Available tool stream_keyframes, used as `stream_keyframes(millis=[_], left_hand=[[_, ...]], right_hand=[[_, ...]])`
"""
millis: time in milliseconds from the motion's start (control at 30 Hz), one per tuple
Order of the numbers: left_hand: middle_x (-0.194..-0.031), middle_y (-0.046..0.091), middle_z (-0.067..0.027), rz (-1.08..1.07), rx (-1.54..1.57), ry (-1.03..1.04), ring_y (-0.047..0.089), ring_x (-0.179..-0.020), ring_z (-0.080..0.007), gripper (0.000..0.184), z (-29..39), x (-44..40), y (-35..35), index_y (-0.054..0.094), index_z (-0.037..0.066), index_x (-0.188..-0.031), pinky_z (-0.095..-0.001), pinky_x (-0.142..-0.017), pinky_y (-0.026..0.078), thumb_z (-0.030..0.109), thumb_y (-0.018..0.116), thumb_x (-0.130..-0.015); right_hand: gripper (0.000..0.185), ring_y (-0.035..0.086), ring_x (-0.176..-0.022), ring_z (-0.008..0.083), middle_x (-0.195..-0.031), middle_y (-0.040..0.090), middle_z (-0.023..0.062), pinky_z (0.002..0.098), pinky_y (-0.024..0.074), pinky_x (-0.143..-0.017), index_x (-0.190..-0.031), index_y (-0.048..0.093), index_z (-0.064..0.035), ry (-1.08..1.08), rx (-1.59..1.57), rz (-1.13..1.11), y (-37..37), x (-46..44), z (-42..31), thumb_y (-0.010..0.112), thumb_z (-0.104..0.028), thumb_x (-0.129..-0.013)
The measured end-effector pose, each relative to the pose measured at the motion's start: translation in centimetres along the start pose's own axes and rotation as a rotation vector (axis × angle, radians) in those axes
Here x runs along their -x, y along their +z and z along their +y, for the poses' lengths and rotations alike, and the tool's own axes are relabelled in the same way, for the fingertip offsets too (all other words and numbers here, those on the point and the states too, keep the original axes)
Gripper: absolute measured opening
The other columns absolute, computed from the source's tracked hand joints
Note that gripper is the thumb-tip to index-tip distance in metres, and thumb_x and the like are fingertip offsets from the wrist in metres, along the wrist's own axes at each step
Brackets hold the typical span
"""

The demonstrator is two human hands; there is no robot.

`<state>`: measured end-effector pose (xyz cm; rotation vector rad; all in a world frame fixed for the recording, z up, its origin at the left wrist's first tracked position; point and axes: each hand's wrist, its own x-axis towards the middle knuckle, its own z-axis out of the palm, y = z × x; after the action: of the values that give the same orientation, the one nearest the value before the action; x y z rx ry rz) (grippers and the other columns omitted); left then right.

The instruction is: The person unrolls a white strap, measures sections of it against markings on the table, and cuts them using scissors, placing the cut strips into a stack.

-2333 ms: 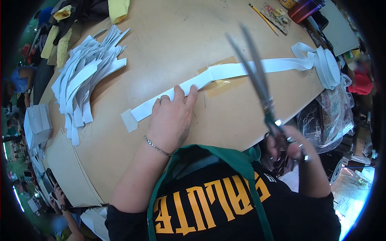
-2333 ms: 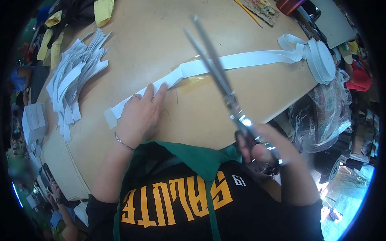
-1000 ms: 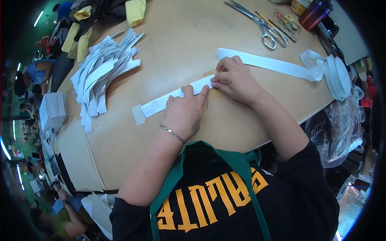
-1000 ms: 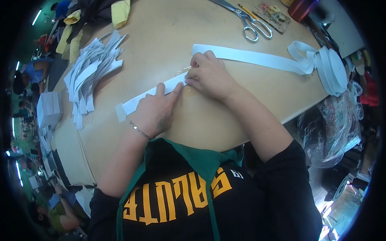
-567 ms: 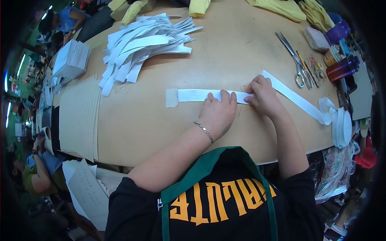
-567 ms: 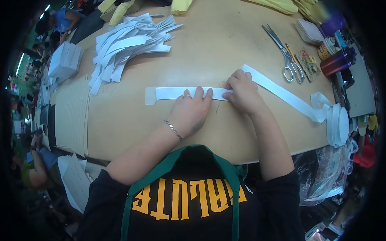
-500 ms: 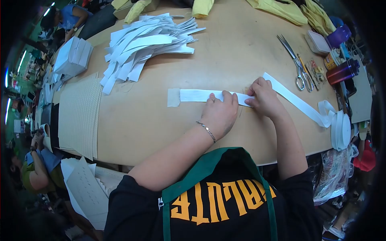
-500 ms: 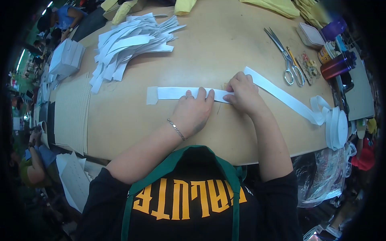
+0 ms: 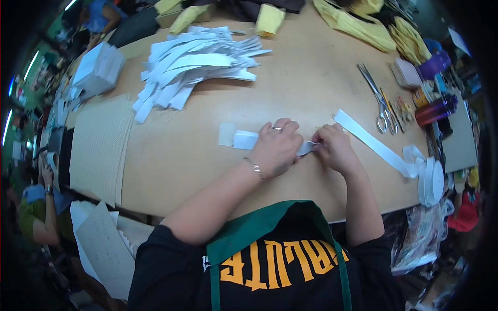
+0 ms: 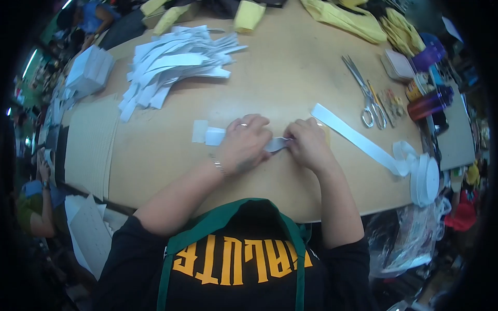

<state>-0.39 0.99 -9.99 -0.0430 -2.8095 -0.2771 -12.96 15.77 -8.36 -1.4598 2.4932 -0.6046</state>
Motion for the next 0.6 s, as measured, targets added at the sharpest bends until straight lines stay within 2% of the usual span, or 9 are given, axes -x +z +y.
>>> stream_keyframes(millis=[67,133,267,367,433,500,533,567,600], left_hand=[[-0.104,0.054,-0.0118,-0.111,0.345,0.025,0.054,-0.098,-0.0274,0.040,-0.7,0.8,-1.7,0.053,0.009,-0.104,-0.0413,-0.079,0.043,0.030,0.066,-0.073],[-0.093,0.056,-0.0136,-0.113,0.571,-0.034,0.057,-0.085,-0.0300,0.028,-0.8,1.5,-2.0,0.056,0.007,-0.095,-0.0395,-0.073,0.045,0.026,0.064,-0.077],[-0.083,0.057,-0.0141,-0.228,0.416,-0.115,0.057,-0.075,-0.0321,0.014,-1.5,1.7,-1.8,0.058,0.005,-0.085,-0.0372,-0.067,0.046,0.018,0.061,-0.080],[-0.079,0.055,-0.0134,-0.260,0.464,-0.110,0.055,-0.073,-0.0312,0.008,-1.7,2.1,-2.0,0.057,0.004,-0.082,-0.0367,-0.065,0.045,0.011,0.060,-0.081],[-0.076,0.053,-0.0129,-0.239,0.536,-0.045,0.054,-0.069,-0.0298,0.006,-2.2,1.8,-3.2,0.057,0.004,-0.082,-0.0365,-0.063,0.044,0.009,0.060,-0.080],[-0.075,0.052,-0.0118,-0.116,0.510,-0.016,0.054,-0.071,-0.0271,0.006,-4.4,1.0,-6.0,0.055,0.003,-0.083,-0.0345,-0.064,0.044,0.005,0.059,-0.079],[-0.073,0.050,-0.0095,-0.133,0.456,0.004,0.051,-0.068,-0.0233,0.008,-7.0,0.2,-7.9,0.055,0.003,-0.086,-0.0326,-0.064,0.043,0.002,0.059,-0.079],[-0.073,0.050,-0.0049,-0.149,0.511,-0.109,0.049,-0.068,-0.0160,0.006,-9.0,-0.6,-10.3,0.055,0.003,-0.087,-0.0293,-0.063,0.042,0.003,0.057,-0.082],[-0.072,0.049,-0.0013,-0.168,0.549,-0.209,0.046,-0.067,-0.0107,0.003,-12.0,-1.4,-12.0,0.054,0.002,-0.086,-0.0261,-0.061,0.041,0.004,0.055,-0.085]], right_hand=[[0.011,0.050,-0.088,0.0268,-0.084,0.058,0.0047,0.0377,0.0411,-0.078,-0.078,0.059,-0.0100,-0.038,-0.076,0.022,0.3,0.3,-0.3,0.064,-0.009,-0.068],[0.010,0.049,-0.089,0.0273,-0.084,0.058,0.0052,0.0375,0.0411,-0.078,-0.079,0.059,-0.0097,-0.037,-0.128,0.017,0.4,0.5,-0.7,0.063,-0.010,-0.070],[0.012,0.049,-0.086,0.0264,-0.081,0.056,0.0058,0.0363,0.0408,-0.076,-0.078,0.056,-0.0067,-0.002,-0.254,0.017,1.5,0.6,-0.4,0.065,-0.006,-0.070],[0.018,0.049,-0.089,0.0264,-0.088,0.056,0.0069,0.0359,0.0408,-0.078,-0.087,0.058,-0.0070,0.001,-0.274,-0.083,1.0,0.9,-0.3,0.066,-0.008,-0.072],[0.022,0.049,-0.095,0.0278,-0.095,0.056,0.0092,0.0374,0.0405,-0.084,-0.094,0.059,-0.0077,-0.049,-0.336,0.036,0.0,1.2,0.3,0.065,-0.013,-0.073],[0.028,0.049,-0.100,0.0290,-0.101,0.055,0.0109,0.0382,0.0401,-0.088,-0.100,0.059,-0.0080,-0.022,-0.317,0.191,-1.2,1.8,2.0,0.066,-0.017,-0.074],[0.031,0.049,-0.101,0.0295,-0.103,0.054,0.0116,0.0382,0.0400,-0.089,-0.103,0.059,-0.0080,0.027,-0.267,0.282,-2.1,1.9,3.5,0.066,-0.018,-0.074],[0.034,0.048,-0.103,0.0300,-0.105,0.054,0.0122,0.0383,0.0398,-0.090,-0.105,0.058,-0.0080,0.077,-0.212,0.372,-2.9,1.8,4.8,0.067,-0.019,-0.074],[0.034,0.048,-0.103,0.0303,-0.106,0.054,0.0119,0.0382,0.0398,-0.090,-0.106,0.058,-0.0086,0.140,-0.167,0.357,-3.2,1.6,5.9,0.067,-0.019,-0.074]])
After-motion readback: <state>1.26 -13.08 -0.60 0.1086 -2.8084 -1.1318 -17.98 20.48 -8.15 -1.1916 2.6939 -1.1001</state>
